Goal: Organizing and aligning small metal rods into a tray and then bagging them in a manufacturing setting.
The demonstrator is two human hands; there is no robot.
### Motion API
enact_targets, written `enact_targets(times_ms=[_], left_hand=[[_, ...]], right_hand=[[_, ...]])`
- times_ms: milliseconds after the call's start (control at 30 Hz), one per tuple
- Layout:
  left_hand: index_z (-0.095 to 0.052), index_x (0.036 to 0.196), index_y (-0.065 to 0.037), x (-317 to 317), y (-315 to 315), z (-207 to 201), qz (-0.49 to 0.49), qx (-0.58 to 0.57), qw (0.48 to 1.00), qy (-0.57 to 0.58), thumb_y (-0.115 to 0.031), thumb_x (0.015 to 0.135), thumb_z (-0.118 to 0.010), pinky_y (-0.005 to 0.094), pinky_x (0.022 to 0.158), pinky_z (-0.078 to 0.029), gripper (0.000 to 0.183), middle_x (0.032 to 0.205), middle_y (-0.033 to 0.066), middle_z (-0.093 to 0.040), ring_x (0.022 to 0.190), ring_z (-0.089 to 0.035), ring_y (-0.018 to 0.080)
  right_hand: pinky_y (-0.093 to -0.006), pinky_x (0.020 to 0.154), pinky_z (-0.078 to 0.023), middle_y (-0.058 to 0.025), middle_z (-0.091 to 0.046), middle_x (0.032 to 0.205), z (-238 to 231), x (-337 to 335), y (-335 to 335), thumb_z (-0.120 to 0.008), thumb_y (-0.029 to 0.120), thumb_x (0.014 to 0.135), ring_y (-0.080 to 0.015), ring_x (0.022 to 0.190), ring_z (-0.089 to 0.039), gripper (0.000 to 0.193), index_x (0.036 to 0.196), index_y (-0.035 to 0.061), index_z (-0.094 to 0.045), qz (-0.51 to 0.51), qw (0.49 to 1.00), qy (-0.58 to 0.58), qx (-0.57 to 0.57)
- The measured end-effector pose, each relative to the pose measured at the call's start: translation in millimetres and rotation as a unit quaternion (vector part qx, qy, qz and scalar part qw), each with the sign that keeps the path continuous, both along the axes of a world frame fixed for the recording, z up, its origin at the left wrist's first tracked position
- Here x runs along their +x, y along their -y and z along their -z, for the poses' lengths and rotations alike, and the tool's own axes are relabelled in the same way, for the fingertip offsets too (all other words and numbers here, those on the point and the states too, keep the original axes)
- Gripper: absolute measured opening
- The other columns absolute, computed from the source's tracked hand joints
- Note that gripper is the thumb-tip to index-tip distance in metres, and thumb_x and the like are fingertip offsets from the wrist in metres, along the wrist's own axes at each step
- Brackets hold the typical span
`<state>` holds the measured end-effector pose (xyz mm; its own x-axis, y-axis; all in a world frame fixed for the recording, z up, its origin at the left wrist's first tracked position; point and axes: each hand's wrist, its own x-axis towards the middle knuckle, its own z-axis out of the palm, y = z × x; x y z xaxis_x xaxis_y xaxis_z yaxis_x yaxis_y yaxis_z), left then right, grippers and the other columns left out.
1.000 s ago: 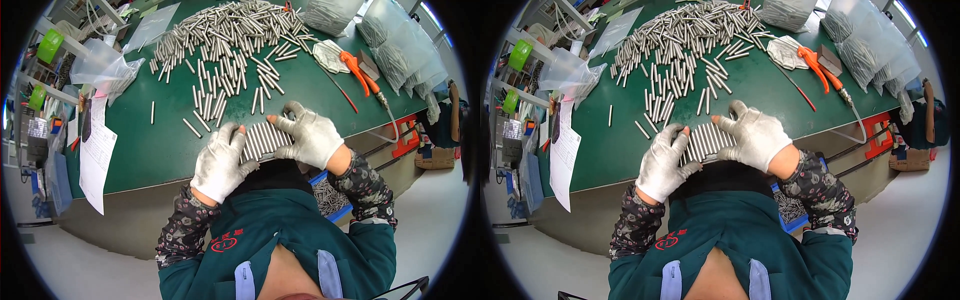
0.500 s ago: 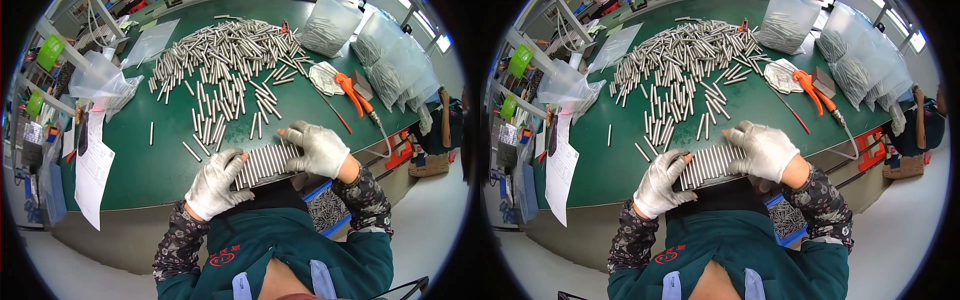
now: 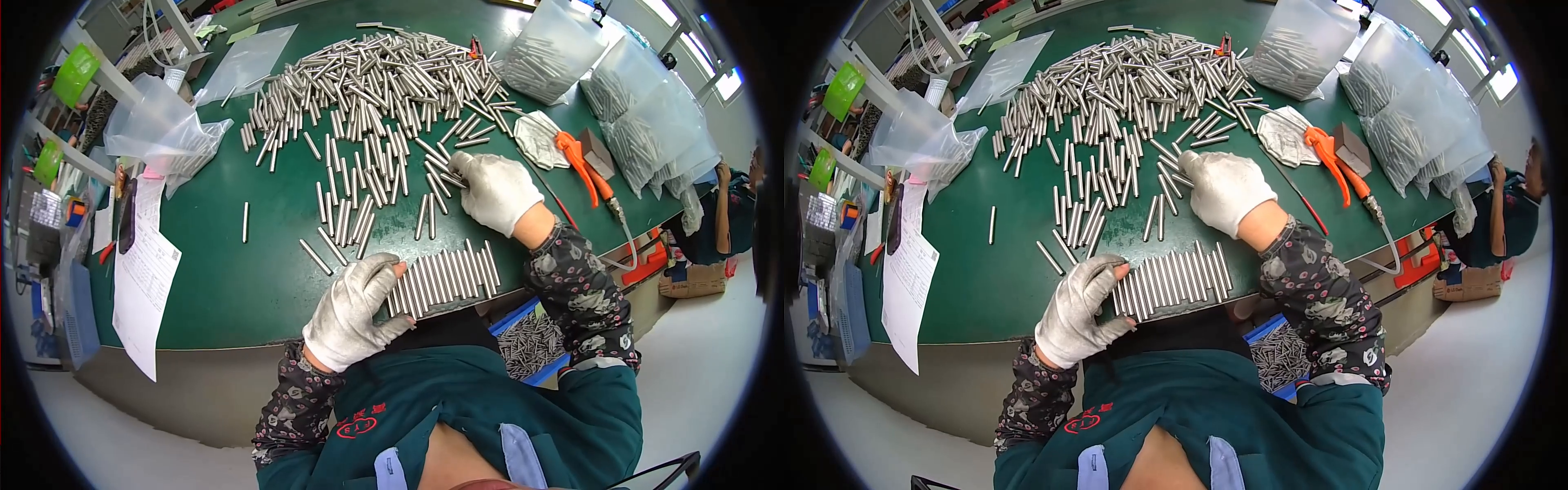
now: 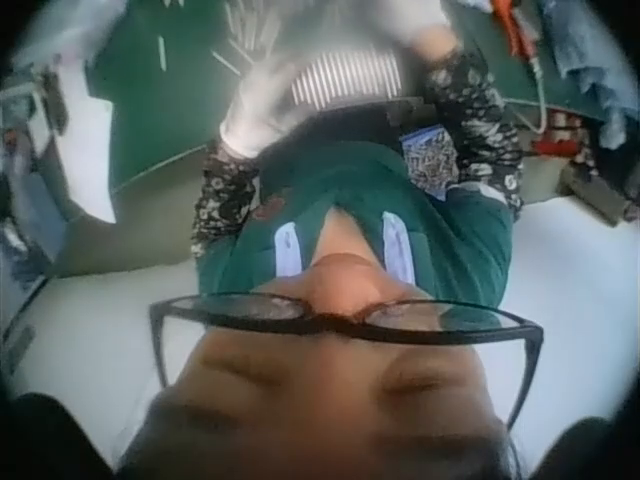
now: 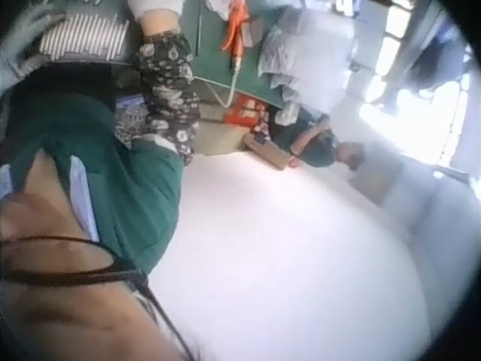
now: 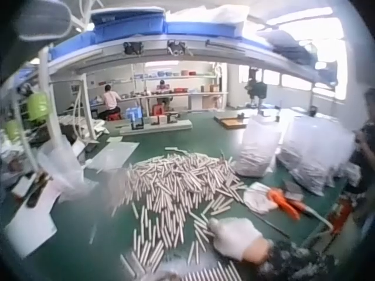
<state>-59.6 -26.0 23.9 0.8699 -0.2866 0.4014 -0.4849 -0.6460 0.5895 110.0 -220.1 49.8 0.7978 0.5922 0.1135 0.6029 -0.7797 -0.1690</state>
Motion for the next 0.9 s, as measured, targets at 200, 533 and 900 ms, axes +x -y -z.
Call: enact_targets(times_ms=[200, 533, 900], left_hand=[[-0.052, 0.114, -0.002, 1, 1, -1, -0.011, -0.005, 1.000, -0.007, -0.012, 0.051, -0.079, 0.0388, 0.078, -0.047, 0.069, 0.111, 0.0148, -0.053, 0.094, -0.056, 0.0337], [-0.051, 0.112, -0.002, 0, 1, 0, -0.014, -0.009, 1.000, -0.010, -0.008, 0.052, -0.078, 0.0381, 0.076, -0.047, 0.067, 0.108, 0.0137, -0.053, 0.090, -0.056, 0.0323], [-0.051, 0.112, -0.003, 1, 0, 4, -0.010, -0.013, 1.000, 0.008, -0.006, 0.053, -0.077, 0.0381, 0.077, -0.048, 0.064, 0.107, 0.0135, -0.052, 0.090, -0.056, 0.0320]], right_hand=[[-0.0391, 0.067, -0.048, -0.0099, -0.060, 0.080, 0, 19, 3, -0.055, 0.006, 0.072, -0.0293, 0.076, -0.059, 0.035, 0.107, 0.0107, -0.060, -0.244, 0.968, 0.050, 0.014], [-0.0319, 0.063, -0.046, -0.0038, -0.053, 0.075, -12, 22, -7, -0.051, 0.016, 0.076, -0.0190, 0.071, -0.057, 0.020, 0.091, 0.0107, -0.061, -0.377, 0.888, 0.221, -0.140], [-0.0327, 0.056, -0.048, -0.0077, -0.055, 0.071, -13, 28, -14, -0.055, 0.016, 0.071, -0.0222, 0.068, -0.059, 0.012, 0.074, 0.0052, -0.057, -0.369, 0.891, 0.193, -0.180]])
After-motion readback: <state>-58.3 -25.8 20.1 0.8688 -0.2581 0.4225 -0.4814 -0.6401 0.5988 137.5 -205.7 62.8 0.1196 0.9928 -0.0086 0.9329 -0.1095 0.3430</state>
